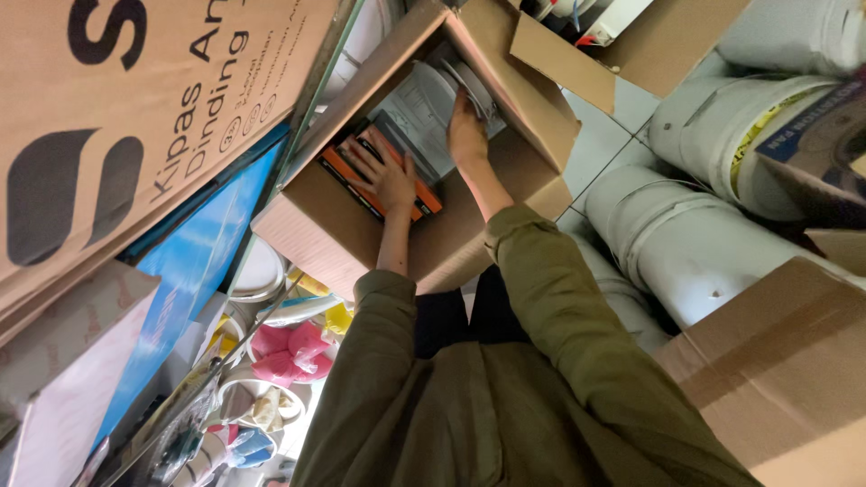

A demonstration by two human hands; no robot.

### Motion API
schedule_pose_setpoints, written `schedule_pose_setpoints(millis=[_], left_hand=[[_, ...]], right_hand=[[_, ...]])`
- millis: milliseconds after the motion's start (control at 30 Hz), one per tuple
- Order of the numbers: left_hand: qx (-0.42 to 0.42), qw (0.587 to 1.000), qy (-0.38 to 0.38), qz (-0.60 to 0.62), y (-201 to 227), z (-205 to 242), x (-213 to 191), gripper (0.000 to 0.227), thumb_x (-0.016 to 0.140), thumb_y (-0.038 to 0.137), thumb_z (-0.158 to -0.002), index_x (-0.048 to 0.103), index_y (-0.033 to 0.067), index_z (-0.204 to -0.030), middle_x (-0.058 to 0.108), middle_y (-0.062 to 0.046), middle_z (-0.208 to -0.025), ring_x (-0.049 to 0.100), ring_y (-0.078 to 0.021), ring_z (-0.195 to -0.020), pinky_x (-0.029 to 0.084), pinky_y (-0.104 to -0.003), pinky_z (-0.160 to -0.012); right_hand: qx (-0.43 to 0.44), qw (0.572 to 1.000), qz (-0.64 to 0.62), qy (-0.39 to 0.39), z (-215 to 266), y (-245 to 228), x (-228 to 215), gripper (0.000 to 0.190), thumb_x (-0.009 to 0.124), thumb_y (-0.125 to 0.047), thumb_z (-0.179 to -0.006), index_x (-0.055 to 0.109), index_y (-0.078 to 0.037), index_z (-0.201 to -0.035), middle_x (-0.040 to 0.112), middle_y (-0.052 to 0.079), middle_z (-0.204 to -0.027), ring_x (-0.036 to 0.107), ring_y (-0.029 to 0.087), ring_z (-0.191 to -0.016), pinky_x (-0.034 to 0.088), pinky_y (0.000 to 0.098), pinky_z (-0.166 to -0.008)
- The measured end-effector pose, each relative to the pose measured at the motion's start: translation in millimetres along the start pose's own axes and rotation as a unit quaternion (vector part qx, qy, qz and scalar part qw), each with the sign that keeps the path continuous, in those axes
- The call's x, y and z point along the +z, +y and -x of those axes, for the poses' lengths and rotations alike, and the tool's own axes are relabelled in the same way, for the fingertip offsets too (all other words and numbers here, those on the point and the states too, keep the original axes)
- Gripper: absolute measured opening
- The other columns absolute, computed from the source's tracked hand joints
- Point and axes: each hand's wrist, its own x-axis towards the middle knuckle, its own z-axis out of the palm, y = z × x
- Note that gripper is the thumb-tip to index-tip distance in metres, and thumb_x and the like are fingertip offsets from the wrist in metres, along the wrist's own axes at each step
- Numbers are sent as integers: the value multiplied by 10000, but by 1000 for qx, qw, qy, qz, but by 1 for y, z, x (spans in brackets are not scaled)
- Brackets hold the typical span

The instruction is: The person handles and arranges boxes containing LED downlight units and other hardware items within a cardboard box. They pick up individual light fixtures and packaging boxes to reorder them.

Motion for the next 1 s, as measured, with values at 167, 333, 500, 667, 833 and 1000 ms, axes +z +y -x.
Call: schedule_pose_setpoints(millis=[167, 333, 500, 667, 833, 1000], left_hand=[[1, 993, -79, 83, 24, 12, -13, 966, 644, 465, -994, -1, 179, -1654, -140, -266, -1672, -134, -486, -1537, -70, -797, -1127], [22, 975, -148, 165, 43, 33, -31, 1003, 704, 388, -942, 21, 137, -1631, -139, -304, -1653, -131, -488, -1536, -16, -725, -1158], [92, 879, -136, 448, 81, 48, -81, 638, 618, 258, -1038, 341, 56, -1576, 353, -226, -1650, 320, -363, -1538, 276, -447, -1247], [205, 706, -223, 640, 177, 93, -234, 402, 526, 137, -1079, 507, 0, -1456, 580, -153, -1436, 549, -235, -1352, 423, -358, -1165], [329, 647, -337, 599, 251, 189, -344, 333, 507, 97, -1093, 563, -9, -1404, 656, -124, -1352, 597, -189, -1290, 456, -337, -1131], [461, 604, -428, 489, 296, 281, -341, 306, 549, 102, -1069, 618, 23, -1356, 702, -99, -1299, 656, -202, -1236, 496, -331, -1095]], right_hand=[[-33, 987, -151, 52, 30, -2, -21, 679, 562, -22, -955, 281, -48, -1573, 495, 299, -1462, 571, 469, -1242, 497, 490, -1031], [-121, 941, -299, 102, 96, 6, -60, 431, 639, -132, -1010, 519, -22, -1409, 650, 237, -1352, 649, 367, -1210, 522, 431, -1024], [-120, 887, -436, 94, 201, -1, -144, 356, 586, -95, -1016, 574, -40, -1368, 698, 150, -1296, 698, 252, -1167, 534, 349, -993], [-69, 849, -470, 230, 305, 26, -235, 271, 603, -45, -1012, 653, -18, -1277, 739, 111, -1180, 702, 191, -1093, 540, 310, -961], [-19, 771, -491, 405, 404, 77, -274, 186, 579, 14, -1029, 688, -7, -1179, 750, 78, -1098, 712, 149, -1045, 547, 283, -967], [167, 743, -402, 508, 509, 125, -288, 221, 578, 52, -990, 739, -33, -1117, 762, 66, -1081, 636, 144, -739, 482, 246, -631]])
